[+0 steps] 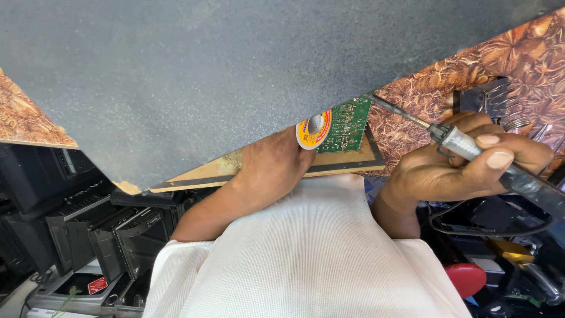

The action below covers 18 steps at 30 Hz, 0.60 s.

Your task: Soldering components onto a printed circuit board (PCB) inside an electronic device housing using a soldering iron and solder wire.

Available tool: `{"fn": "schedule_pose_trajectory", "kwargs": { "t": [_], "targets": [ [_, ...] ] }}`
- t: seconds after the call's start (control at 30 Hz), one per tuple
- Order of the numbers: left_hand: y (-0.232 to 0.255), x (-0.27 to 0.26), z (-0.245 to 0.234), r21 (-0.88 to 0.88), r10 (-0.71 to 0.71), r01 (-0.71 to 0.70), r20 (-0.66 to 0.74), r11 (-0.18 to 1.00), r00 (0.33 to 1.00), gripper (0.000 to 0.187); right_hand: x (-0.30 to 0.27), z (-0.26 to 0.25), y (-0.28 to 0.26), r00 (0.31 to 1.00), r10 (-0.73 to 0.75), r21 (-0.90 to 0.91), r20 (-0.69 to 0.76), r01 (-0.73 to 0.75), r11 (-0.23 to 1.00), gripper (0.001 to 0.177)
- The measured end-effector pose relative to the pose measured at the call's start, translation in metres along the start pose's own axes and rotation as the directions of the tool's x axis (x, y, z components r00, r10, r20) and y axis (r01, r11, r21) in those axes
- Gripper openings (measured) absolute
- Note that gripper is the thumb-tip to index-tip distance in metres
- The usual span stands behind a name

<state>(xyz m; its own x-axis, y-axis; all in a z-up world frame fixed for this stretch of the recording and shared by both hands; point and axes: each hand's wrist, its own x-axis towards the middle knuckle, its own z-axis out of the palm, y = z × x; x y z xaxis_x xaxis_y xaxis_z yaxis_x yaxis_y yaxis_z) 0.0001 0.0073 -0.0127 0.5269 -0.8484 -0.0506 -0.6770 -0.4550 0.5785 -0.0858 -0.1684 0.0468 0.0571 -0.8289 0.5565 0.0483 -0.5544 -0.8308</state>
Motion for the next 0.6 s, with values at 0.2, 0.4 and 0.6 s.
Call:
{"fn": "schedule_pose_trajectory", "kwargs": {
  "t": [0.2,0.4,0.6],
  "targets": [
    [0.0005,0.0029,-0.0035,0.037,0.062,-0.059,-0.081,0.998,0.995,0.015,-0.001,-0.0006,0.0,1.0,0.023,0.015,-0.001,-0.023,1.0,0.035],
    [0.0013,0.0038,-0.0063,-0.012,0.04,-0.041,-0.037,0.999,0.999,0.015,0.0002,-0.0015,-0.003,0.999,0.015,-0.039,0.029,-0.014,0.999,0.034],
    [0.0012,0.0022,-0.005,-0.041,0.042,-0.043,-0.039,0.998,0.998,0.016,0.0015,-0.0024,-0.0012,0.999,0.033,0.006,-0.023,-0.033,0.999,0.037]
  ]
}}
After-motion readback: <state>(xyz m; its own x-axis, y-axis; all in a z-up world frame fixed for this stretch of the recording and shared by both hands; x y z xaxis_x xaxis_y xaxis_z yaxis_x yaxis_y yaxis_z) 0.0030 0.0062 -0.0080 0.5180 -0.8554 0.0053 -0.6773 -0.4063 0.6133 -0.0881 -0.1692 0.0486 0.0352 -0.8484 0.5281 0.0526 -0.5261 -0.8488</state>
